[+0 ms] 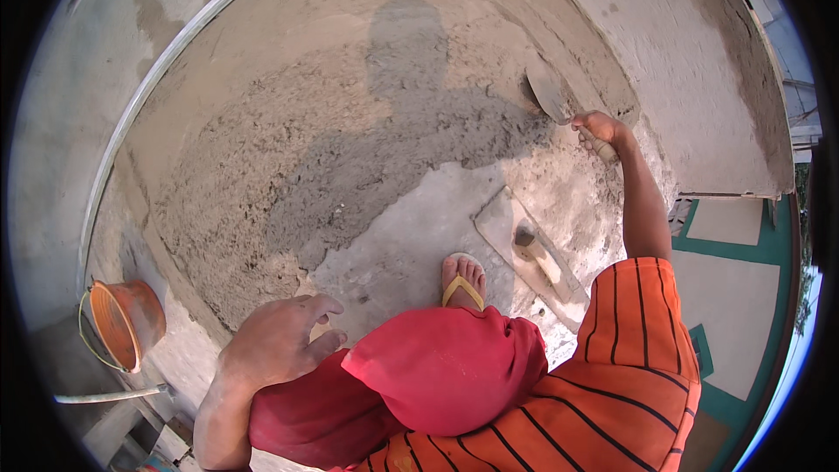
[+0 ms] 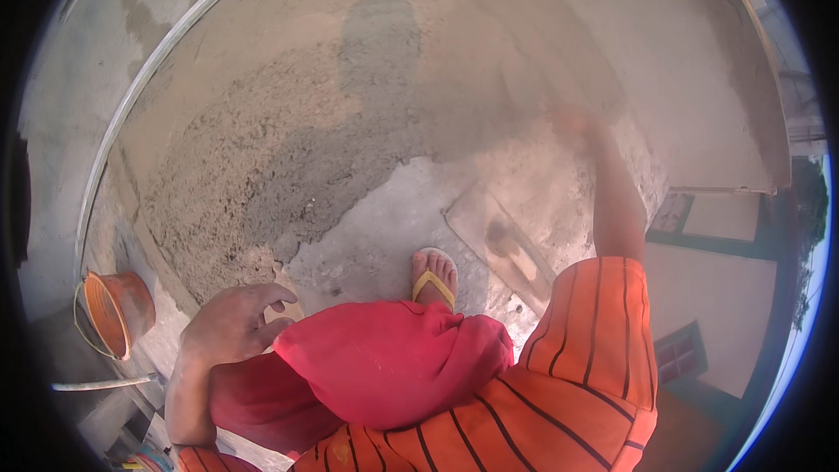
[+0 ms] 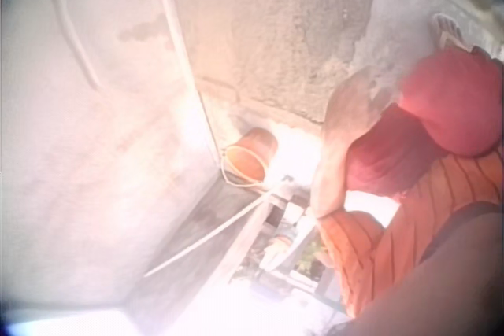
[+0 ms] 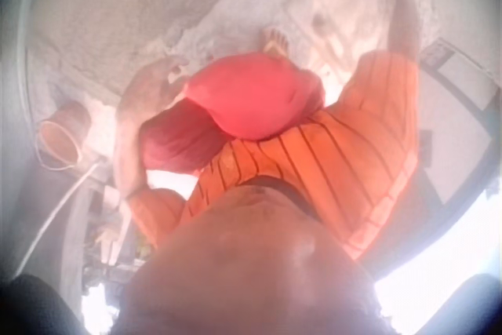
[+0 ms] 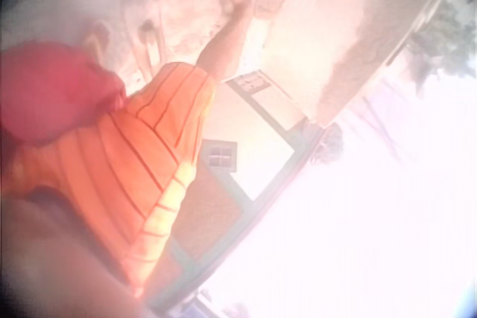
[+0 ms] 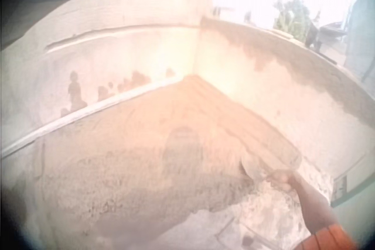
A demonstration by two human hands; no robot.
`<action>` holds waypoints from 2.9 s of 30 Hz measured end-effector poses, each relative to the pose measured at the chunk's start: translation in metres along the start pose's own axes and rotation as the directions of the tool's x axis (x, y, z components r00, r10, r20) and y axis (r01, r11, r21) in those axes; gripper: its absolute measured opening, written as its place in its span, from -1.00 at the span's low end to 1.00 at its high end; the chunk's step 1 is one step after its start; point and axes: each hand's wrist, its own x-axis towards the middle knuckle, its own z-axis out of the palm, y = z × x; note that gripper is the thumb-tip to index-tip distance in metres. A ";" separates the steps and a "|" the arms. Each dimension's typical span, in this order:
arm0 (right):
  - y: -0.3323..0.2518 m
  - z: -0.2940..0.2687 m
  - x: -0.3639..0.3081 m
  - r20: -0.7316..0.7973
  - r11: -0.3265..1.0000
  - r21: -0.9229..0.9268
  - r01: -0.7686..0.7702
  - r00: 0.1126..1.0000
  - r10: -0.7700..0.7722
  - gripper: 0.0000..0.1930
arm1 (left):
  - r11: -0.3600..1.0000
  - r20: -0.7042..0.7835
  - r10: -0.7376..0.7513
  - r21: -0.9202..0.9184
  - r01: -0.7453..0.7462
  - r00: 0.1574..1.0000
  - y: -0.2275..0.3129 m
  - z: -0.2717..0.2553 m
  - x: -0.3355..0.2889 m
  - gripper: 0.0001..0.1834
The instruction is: The person pours wet cement from a bucket onto a concrete surface and smooths it using a trowel. They finish by using a long pipe to reach across the wet surface.
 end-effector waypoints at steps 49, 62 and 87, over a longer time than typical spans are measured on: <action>0.059 0.286 -0.050 -0.050 0.774 -0.407 0.485 0.834 -0.549 -0.52 | 0.992 0.059 0.121 0.020 -0.122 0.991 0.005 0.005 -0.018 -0.60; 0.047 0.137 -0.013 -0.379 0.730 -0.682 0.047 0.831 -0.407 -0.56 | 1.000 0.065 -0.006 -0.004 0.006 0.998 0.005 0.008 -0.014 -0.63; 0.088 0.166 -0.080 -0.649 0.386 0.592 0.707 0.703 -0.291 -0.78 | 0.999 0.120 -0.048 0.014 0.047 0.992 0.022 -0.003 0.015 -0.60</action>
